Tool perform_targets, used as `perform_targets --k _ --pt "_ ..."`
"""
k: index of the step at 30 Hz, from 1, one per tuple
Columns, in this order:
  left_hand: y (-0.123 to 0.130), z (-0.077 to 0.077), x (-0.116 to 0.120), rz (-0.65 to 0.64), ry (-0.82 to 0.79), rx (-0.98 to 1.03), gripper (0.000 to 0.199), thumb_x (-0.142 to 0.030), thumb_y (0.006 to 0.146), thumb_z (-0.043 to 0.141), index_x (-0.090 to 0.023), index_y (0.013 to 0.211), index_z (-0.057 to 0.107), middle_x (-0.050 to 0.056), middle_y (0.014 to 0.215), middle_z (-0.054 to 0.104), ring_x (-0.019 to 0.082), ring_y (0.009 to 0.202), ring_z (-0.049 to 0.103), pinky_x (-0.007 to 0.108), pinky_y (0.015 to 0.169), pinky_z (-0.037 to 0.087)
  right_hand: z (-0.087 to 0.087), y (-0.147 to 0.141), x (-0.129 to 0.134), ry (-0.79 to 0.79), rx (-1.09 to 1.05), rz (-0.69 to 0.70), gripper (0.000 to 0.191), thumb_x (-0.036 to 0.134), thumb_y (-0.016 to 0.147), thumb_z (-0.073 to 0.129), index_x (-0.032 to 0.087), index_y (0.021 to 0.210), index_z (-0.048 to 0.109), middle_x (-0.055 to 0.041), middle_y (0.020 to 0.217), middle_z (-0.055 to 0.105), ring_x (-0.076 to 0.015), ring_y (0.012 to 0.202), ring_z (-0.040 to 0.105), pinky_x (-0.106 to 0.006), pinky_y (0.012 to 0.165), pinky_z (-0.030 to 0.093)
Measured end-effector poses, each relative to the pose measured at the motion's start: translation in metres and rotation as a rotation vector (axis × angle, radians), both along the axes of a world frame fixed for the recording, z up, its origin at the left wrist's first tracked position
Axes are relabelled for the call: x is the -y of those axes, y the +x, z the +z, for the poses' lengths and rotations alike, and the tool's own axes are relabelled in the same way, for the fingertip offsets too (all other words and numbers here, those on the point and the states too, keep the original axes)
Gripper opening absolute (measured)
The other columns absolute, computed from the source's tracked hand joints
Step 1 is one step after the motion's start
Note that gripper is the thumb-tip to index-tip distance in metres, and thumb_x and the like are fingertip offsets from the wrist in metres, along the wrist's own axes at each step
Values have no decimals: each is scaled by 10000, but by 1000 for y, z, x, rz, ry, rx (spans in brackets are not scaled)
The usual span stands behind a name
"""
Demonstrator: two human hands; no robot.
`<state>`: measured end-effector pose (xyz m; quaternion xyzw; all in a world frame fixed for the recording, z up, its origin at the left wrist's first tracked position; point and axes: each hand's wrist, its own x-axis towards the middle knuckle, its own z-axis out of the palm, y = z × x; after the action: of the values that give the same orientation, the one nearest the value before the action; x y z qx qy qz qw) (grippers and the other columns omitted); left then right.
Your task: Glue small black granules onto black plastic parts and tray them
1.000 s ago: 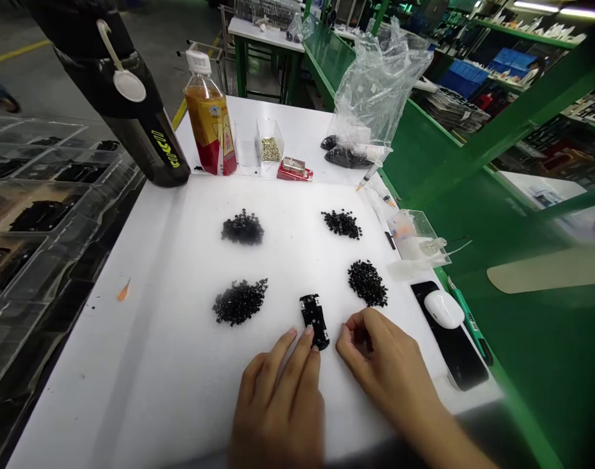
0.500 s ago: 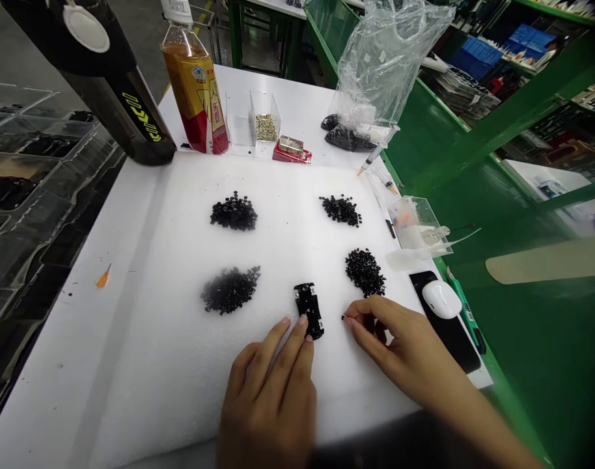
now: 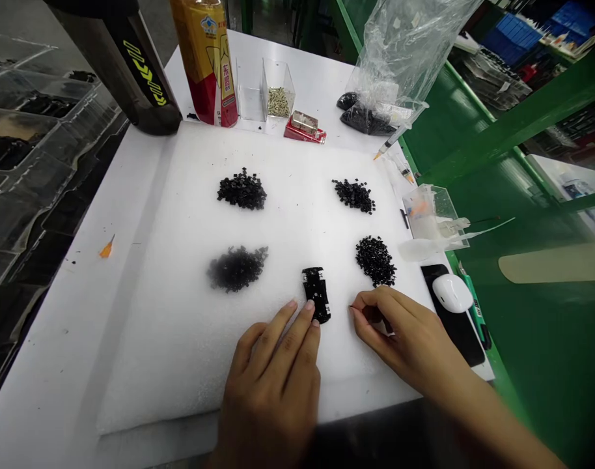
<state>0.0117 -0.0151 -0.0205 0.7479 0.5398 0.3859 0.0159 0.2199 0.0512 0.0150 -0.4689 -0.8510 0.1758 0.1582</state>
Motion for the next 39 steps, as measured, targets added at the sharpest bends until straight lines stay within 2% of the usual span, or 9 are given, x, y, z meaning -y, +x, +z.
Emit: perform_targets --k 5,9,14,19,25,29,33,36,39 --pt "1 3 0 10 -17 30 343 12 955 563 -98 1255 688 88 1304 740 253 1292 654 412 996 495 5 -4 -1 -48 -84 106 125 115 1022 567 229 1069 552 -1 917 594 -128 777 582 -249 707 497" --pt "3 2 -2 45 -47 29 402 20 955 554 -47 1347 612 89 1292 748 243 1269 664 401 969 505 3 -12 -2 -34 -91 191 172 76 1018 552 210 1125 536 -30 967 600 -146 837 584 -274 761 510" --pt "6 -1 -2 70 -75 32 466 39 965 517 -6 1429 522 82 1285 752 222 1279 654 381 959 507 0 -16 -6 43 -22 292 216 47 1013 547 172 1188 520 -75 999 619 -184 878 591 -319 766 522" --pt "7 -2 0 72 -91 13 458 7 990 498 -13 1448 505 68 1300 744 216 1288 647 374 950 498 3 -16 -8 64 41 314 171 90 1040 499 189 1167 556 -66 955 639 -189 810 606 -324 718 531" --pt "5 -3 0 71 -96 0 461 -7 981 517 -9 1442 514 68 1308 740 237 1281 650 392 947 489 9 -13 -8 55 173 402 304 21 1008 476 163 1266 553 -109 1040 654 -243 902 629 -385 768 552" --pt "5 -2 1 61 -107 -3 468 -16 985 515 0 1453 501 73 1320 732 247 1285 648 405 945 489 10 -11 -10 129 174 441 356 14 995 513 130 1330 542 -130 1065 674 -262 939 638 -409 796 576" --pt "6 -2 0 64 -94 -2 462 -2 969 526 -6 1431 529 72 1299 744 250 1265 662 408 933 491 7 -9 -11 66 18 356 337 24 990 556 176 1288 592 -93 1086 688 -217 942 664 -360 803 592" --pt "5 -2 0 57 -97 6 453 2 965 530 -20 1417 549 71 1300 743 253 1274 657 410 943 491 8 -5 -10 -59 -98 235 255 91 1006 592 225 1218 635 -56 1079 695 -181 951 682 -308 808 594" --pt "4 -1 2 49 -95 8 456 16 964 511 -35 1415 558 67 1295 747 253 1278 654 412 957 490 16 -3 -11 -81 -157 78 172 146 1003 630 254 1131 669 -18 1011 716 -159 895 694 -274 774 582"
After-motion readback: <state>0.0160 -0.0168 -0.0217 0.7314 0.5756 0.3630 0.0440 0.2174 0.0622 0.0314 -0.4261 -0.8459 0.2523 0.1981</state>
